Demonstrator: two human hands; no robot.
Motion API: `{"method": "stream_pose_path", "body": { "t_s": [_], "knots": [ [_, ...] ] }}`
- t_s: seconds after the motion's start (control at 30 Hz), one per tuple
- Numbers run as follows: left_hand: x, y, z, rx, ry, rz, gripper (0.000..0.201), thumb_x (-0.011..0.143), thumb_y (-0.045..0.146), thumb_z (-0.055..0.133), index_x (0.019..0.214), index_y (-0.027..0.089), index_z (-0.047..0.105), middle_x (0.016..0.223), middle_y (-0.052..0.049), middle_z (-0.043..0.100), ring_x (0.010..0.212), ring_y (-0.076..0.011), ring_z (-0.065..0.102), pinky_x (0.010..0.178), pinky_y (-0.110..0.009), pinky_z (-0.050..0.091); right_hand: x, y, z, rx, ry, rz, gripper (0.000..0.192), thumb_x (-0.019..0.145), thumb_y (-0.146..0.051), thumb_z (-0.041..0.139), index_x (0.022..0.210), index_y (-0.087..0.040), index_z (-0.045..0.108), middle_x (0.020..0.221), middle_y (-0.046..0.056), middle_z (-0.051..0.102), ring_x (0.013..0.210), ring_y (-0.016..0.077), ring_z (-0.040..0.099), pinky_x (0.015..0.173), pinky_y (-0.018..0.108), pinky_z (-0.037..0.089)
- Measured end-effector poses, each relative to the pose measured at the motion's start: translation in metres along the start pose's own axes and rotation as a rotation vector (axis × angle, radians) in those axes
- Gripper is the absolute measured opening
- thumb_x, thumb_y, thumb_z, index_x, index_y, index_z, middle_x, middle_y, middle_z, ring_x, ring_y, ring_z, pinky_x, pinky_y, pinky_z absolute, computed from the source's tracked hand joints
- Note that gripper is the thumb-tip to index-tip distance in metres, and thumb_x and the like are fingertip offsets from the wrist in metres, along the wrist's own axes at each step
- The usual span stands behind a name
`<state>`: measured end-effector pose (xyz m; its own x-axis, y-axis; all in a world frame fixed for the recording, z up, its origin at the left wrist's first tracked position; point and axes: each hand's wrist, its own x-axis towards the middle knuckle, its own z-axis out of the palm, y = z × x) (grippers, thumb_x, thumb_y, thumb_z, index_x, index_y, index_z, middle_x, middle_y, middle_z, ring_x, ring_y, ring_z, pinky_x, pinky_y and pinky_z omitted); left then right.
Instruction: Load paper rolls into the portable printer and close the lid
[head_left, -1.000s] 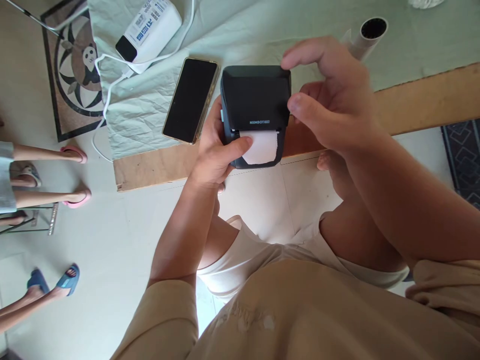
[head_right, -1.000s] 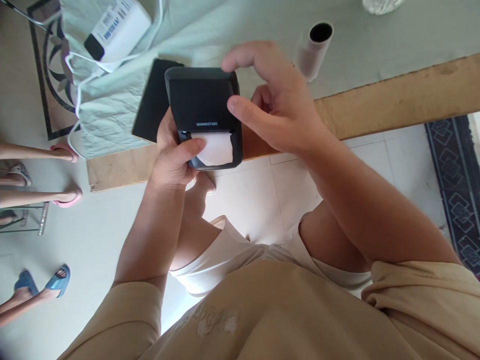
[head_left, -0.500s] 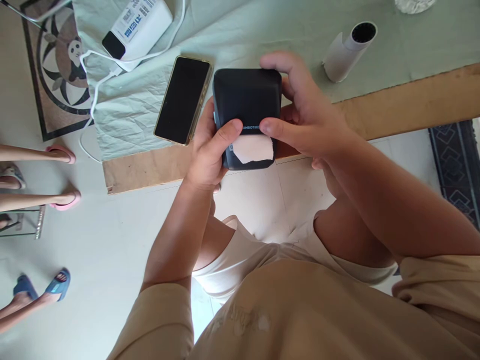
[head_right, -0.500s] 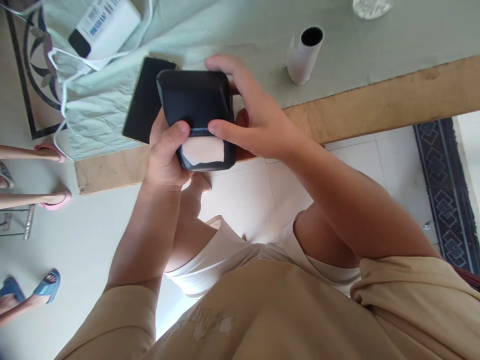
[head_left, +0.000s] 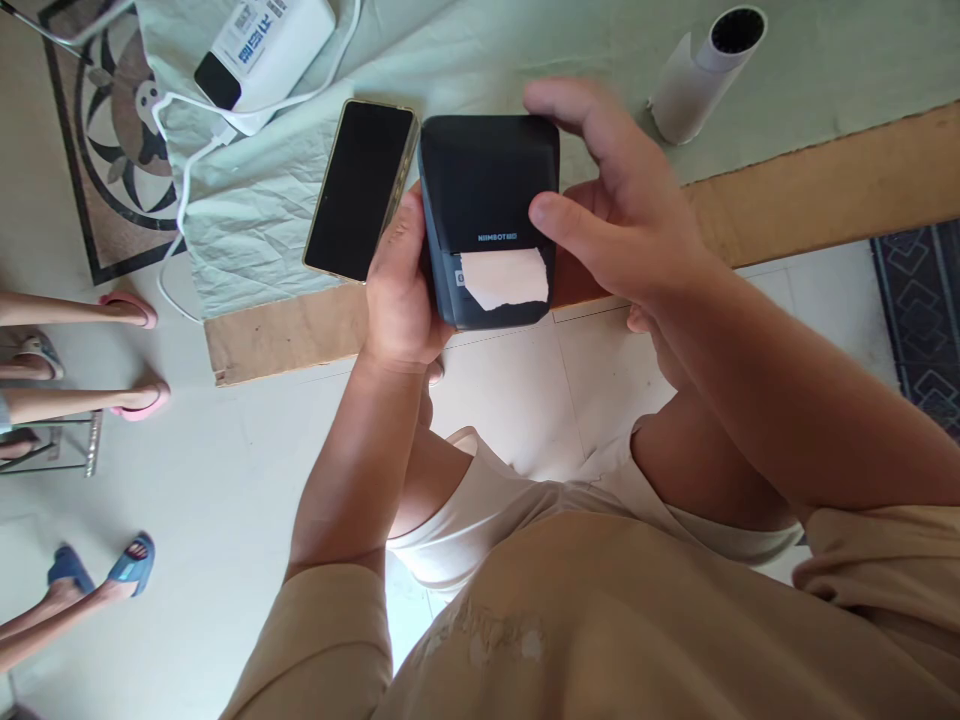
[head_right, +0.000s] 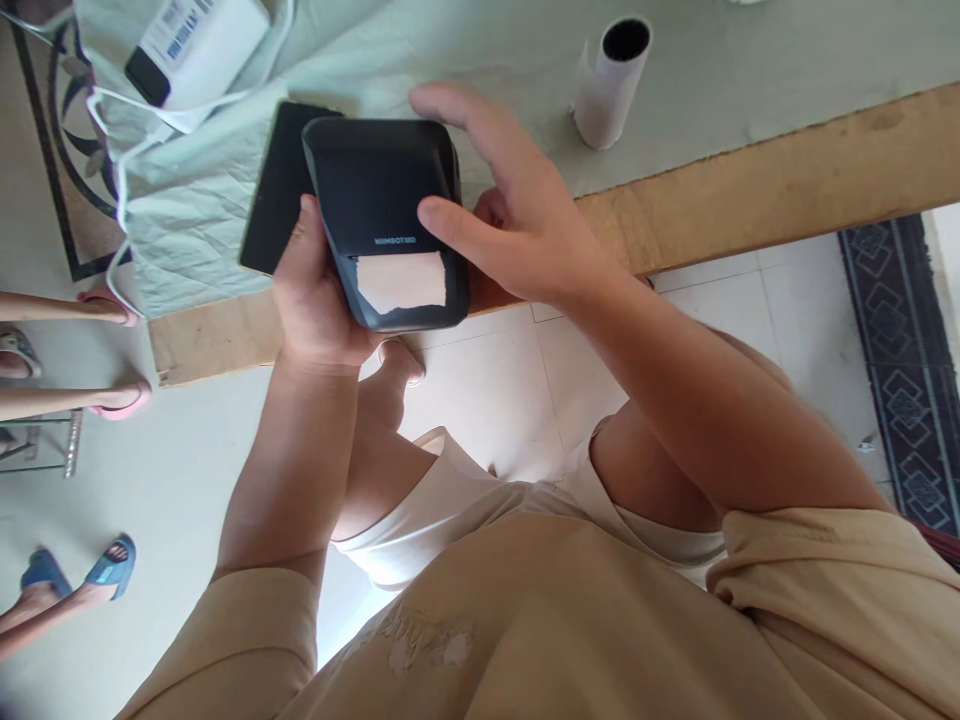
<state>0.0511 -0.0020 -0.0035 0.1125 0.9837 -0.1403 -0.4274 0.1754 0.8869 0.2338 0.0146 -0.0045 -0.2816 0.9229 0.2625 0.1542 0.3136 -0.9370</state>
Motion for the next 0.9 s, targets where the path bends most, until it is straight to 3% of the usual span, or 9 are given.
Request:
{"method": "stream_pose_path", "body": {
  "t_s": [0.1, 0.2, 0.33, 0.43, 0.5, 0.6, 0.7, 0.77, 0.9],
  "knots": [
    [0.004, -0.005, -0.006, 0.07, 0.009, 0.028, 0.033, 0.094, 0.057, 0.053, 0.103, 0.03, 0.07, 0.104, -0.005, 0.073, 0.134, -0.0325, 0.055, 0.103, -0.045, 0.054, -0.003, 0.001, 0.001, -0.022, 0.053, -0.026, 0.045, 0.088, -0.033, 0.059, 0.133, -0.029, 0.054, 0.148, 0.001, 0.05, 0.099, 0.0131, 0.063, 0.068, 0.023, 0.054],
    [0.004, -0.005, -0.009, 0.092, 0.026, 0.066, 0.035, 0.091, 0.063, 0.058, 0.095, 0.03, 0.07, 0.102, -0.004, 0.072, 0.131, -0.0332, 0.056, 0.1, -0.044, 0.055, -0.003, 0.001, 0.001, 0.006, -0.029, -0.003, 0.06, 0.081, -0.033, 0.067, 0.138, -0.025, 0.049, 0.138, 0.005, 0.055, 0.078, 0.0092, 0.06, 0.067, 0.024, 0.054],
    [0.003, -0.002, -0.008, 0.052, 0.015, 0.081, 0.028, 0.092, 0.055, 0.062, 0.093, 0.027, 0.069, 0.1, -0.002, 0.072, 0.133, -0.0332, 0.052, 0.106, -0.044, 0.049, -0.002, -0.002, 0.0, -0.037, -0.076, -0.018, 0.074, 0.073, -0.029, 0.072, 0.142, -0.023, 0.046, 0.136, 0.008, 0.054, 0.088, 0.0134, 0.061, 0.062, 0.024, 0.054],
    [0.004, 0.002, -0.004, 0.011, -0.007, 0.009, 0.025, 0.094, 0.051, 0.056, 0.097, 0.029, 0.068, 0.106, -0.002, 0.073, 0.137, -0.0347, 0.048, 0.105, -0.047, 0.05, -0.001, -0.009, -0.001, -0.184, 0.034, -0.083, 0.065, 0.073, -0.025, 0.071, 0.136, -0.021, 0.053, 0.135, 0.008, 0.052, 0.11, 0.0188, 0.059, 0.06, 0.023, 0.05],
    [0.004, 0.003, -0.002, 0.008, -0.049, -0.012, 0.031, 0.093, 0.056, 0.051, 0.098, 0.031, 0.068, 0.11, -0.004, 0.073, 0.139, -0.0358, 0.046, 0.101, -0.048, 0.052, 0.0, -0.015, -0.001, -0.257, 0.146, -0.131, 0.05, 0.078, -0.031, 0.071, 0.125, -0.021, 0.058, 0.125, 0.005, 0.058, 0.096, 0.0151, 0.06, 0.059, 0.025, 0.046],
    [0.003, 0.004, -0.002, 0.049, -0.104, 0.016, 0.03, 0.09, 0.057, 0.06, 0.099, 0.03, 0.069, 0.112, -0.005, 0.072, 0.141, -0.0364, 0.046, 0.1, -0.046, 0.052, 0.003, -0.023, 0.001, -0.228, 0.313, -0.172, 0.021, 0.093, -0.039, 0.061, 0.107, -0.023, 0.057, 0.117, -0.002, 0.06, 0.062, 0.0037, 0.052, 0.058, 0.026, 0.042],
    [0.002, 0.002, -0.006, 0.048, -0.116, 0.024, 0.027, 0.088, 0.051, 0.067, 0.102, 0.027, 0.069, 0.108, -0.005, 0.073, 0.143, -0.0369, 0.043, 0.104, -0.045, 0.049, 0.008, -0.029, 0.002, -0.157, 0.392, -0.179, 0.018, 0.098, -0.034, 0.052, 0.085, -0.021, 0.049, 0.096, -0.002, 0.059, 0.067, 0.0069, 0.059, 0.054, 0.025, 0.041],
    [0.002, 0.001, -0.008, 0.023, -0.125, 0.022, 0.028, 0.09, 0.05, 0.064, 0.105, 0.027, 0.068, 0.105, -0.006, 0.073, 0.146, -0.0367, 0.04, 0.107, -0.046, 0.048, 0.011, -0.032, 0.001, -0.245, 0.33, -0.177, 0.022, 0.098, -0.031, 0.05, 0.079, -0.021, 0.048, 0.088, 0.0, 0.06, 0.07, 0.0098, 0.059, 0.058, 0.026, 0.043],
    [0.001, 0.001, -0.01, 0.021, -0.125, -0.007, 0.027, 0.09, 0.052, 0.065, 0.102, 0.027, 0.068, 0.102, -0.005, 0.074, 0.147, -0.0359, 0.039, 0.108, -0.046, 0.049, 0.016, -0.041, 0.001, -0.742, -0.009, -0.093, 0.01, 0.088, -0.027, 0.055, 0.093, -0.021, 0.062, 0.093, 0.001, 0.07, 0.065, 0.013, 0.055, 0.068, 0.031, 0.045]
  ]
}}
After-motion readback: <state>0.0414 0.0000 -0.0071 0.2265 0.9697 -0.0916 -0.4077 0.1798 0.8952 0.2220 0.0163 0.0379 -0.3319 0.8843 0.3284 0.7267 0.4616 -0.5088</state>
